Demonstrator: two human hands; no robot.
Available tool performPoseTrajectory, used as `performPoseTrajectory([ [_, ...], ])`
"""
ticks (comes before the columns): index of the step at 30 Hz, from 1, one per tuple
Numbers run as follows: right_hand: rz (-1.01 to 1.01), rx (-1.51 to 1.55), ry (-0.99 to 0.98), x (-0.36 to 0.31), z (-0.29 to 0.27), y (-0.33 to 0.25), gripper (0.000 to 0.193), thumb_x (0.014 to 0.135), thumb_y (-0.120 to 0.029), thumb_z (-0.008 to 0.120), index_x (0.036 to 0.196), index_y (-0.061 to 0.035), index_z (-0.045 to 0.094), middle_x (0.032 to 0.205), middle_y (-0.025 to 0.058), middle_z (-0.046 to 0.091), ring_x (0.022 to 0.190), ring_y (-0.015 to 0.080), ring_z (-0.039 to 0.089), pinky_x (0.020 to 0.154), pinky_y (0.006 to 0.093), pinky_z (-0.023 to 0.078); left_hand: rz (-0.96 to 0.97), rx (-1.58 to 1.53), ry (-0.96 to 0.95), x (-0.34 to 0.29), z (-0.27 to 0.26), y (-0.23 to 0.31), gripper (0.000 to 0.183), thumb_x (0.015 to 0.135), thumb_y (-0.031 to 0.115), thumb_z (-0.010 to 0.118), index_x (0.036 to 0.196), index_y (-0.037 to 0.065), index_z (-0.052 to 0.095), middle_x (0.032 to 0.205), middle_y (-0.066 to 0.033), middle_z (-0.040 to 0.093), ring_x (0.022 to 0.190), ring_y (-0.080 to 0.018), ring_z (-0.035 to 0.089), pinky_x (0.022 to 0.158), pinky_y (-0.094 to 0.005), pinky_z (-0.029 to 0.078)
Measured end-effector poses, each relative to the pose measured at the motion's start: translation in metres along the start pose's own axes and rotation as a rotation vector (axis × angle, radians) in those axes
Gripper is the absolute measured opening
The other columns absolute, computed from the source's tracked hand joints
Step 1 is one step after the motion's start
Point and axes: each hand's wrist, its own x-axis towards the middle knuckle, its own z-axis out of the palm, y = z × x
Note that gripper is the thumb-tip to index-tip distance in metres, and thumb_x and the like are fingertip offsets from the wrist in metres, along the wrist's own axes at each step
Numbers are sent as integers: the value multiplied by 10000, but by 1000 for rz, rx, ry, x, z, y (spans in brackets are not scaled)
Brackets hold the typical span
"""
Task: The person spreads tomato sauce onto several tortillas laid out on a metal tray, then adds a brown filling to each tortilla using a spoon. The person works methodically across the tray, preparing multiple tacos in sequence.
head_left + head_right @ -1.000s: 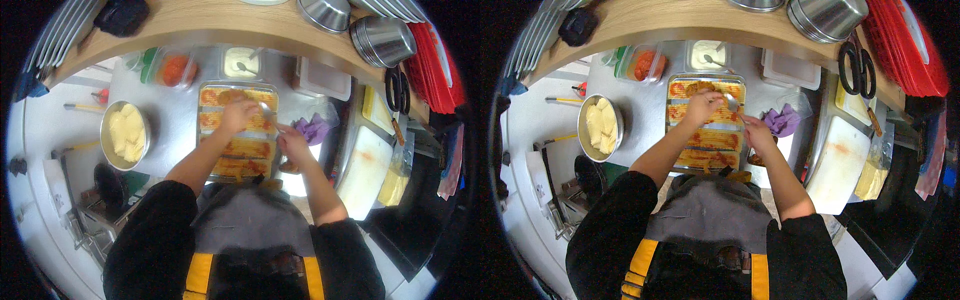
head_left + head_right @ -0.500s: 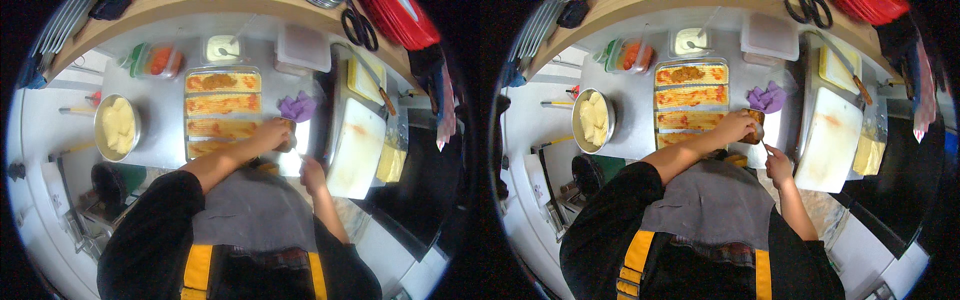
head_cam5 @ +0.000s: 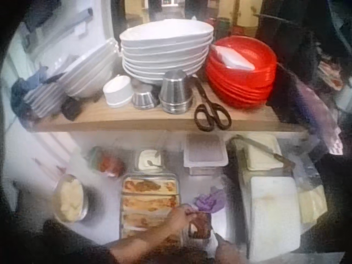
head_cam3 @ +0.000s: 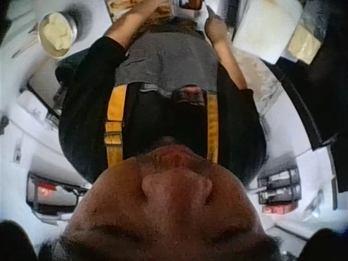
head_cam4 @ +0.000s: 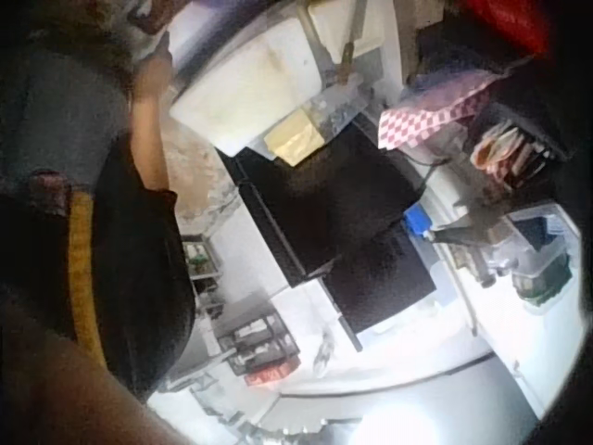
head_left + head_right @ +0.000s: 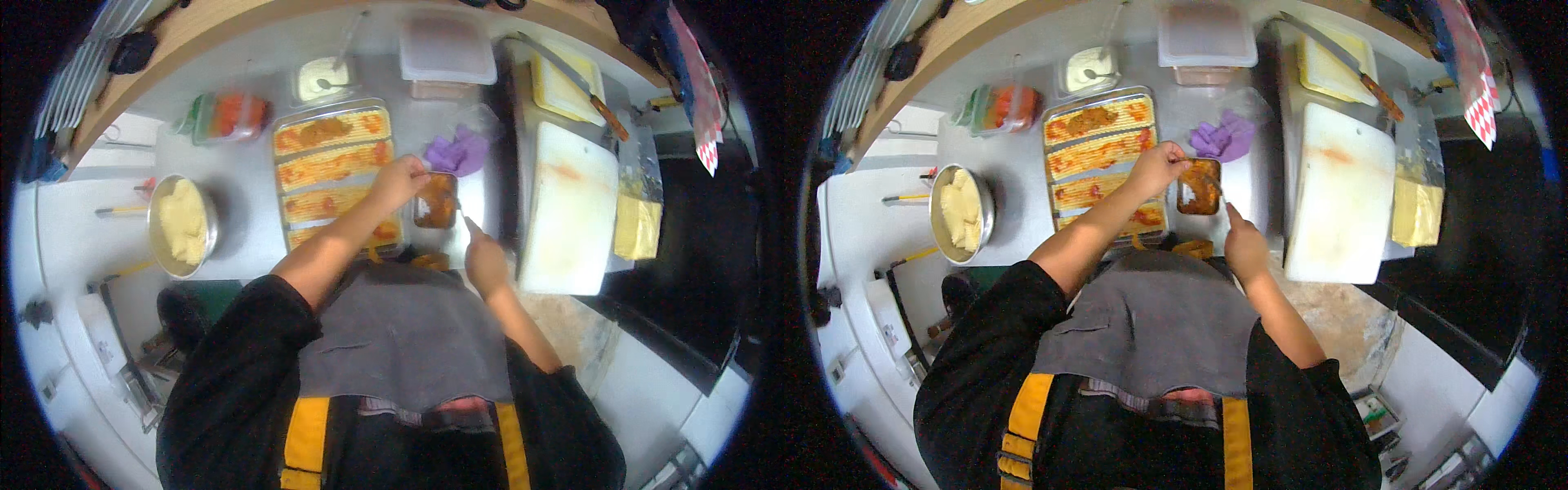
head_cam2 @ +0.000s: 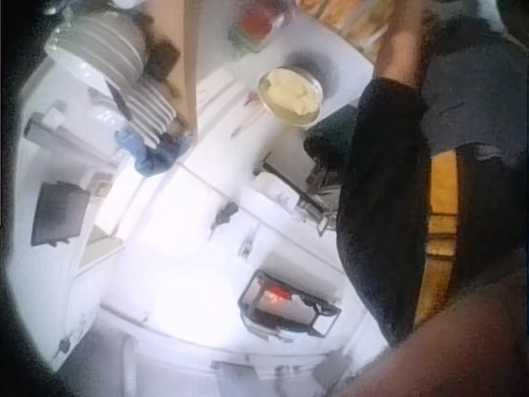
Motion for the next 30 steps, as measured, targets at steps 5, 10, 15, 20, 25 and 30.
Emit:
performPoseTrajectory([
  [5, -50, 18, 28, 4, 6, -7, 552, 921, -14, 548, 1466, -97, 570, 938, 264, 718, 813, 449, 709, 752, 551, 573, -59, 18, 274, 7, -71, -49, 268, 910, 255, 827, 979, 39, 684, 876, -128, 750, 816, -285, 729, 766, -401, 563],
  [10, -40, -5, -67, 3, 10, -11, 564, 914, -13, 558, 1471, -102, 566, 917, 262, 716, 811, 447, 708, 747, 560, 573, -51, 407, 431, 47, -154, -88, 258, 931, 316, 777, 996, 76, 707, 957, -141, 770, 886, -359, 735, 771, -475, 566],
  [15, -38, -30, -107, 3, 7, -19, 579, 903, -14, 574, 1473, -116, 564, 917, 260, 715, 808, 447, 709, 741, 563, 575, 8, 658, 139, 93, -163, -99, 278, 958, 375, 706, 1059, 117, 734, 996, -131, 769, 935, -355, 733, 829, -491, 575],
  [20, -37, -10, -51, 4, 6, -23, 579, 900, -10, 582, 1470, -109, 562, 913, 263, 712, 800, 444, 708, 722, 551, 574, 106, 763, 7, 92, -165, -94, 336, 964, 392, 682, 1171, 136, 751, 1170, -108, 751, 1071, -328, 713, 926, -480, 565],
  [25, -14, 25, 15, 3, 8, -20, 567, 910, -9, 565, 1469, -103, 559, 904, 261, 707, 793, 444, 702, 715, 556, 567, 240, 826, -60, 74, -178, -91, 429, 957, 403, 698, 1288, 133, 725, 1287, -88, 722, 1150, -322, 688, 979, -478, 546],
  [30, -60, -95, 122, 6, 10, -21, 584, 913, -17, 563, 1488, -121, 546, 914, 233, 704, 776, 429, 699, 699, 536, 577, 295, 618, 148, 47, -149, -77, 558, 921, 416, 748, 1380, 110, 661, 1312, -162, 695, 1180, -368, 668, 995, -485, 541],
])
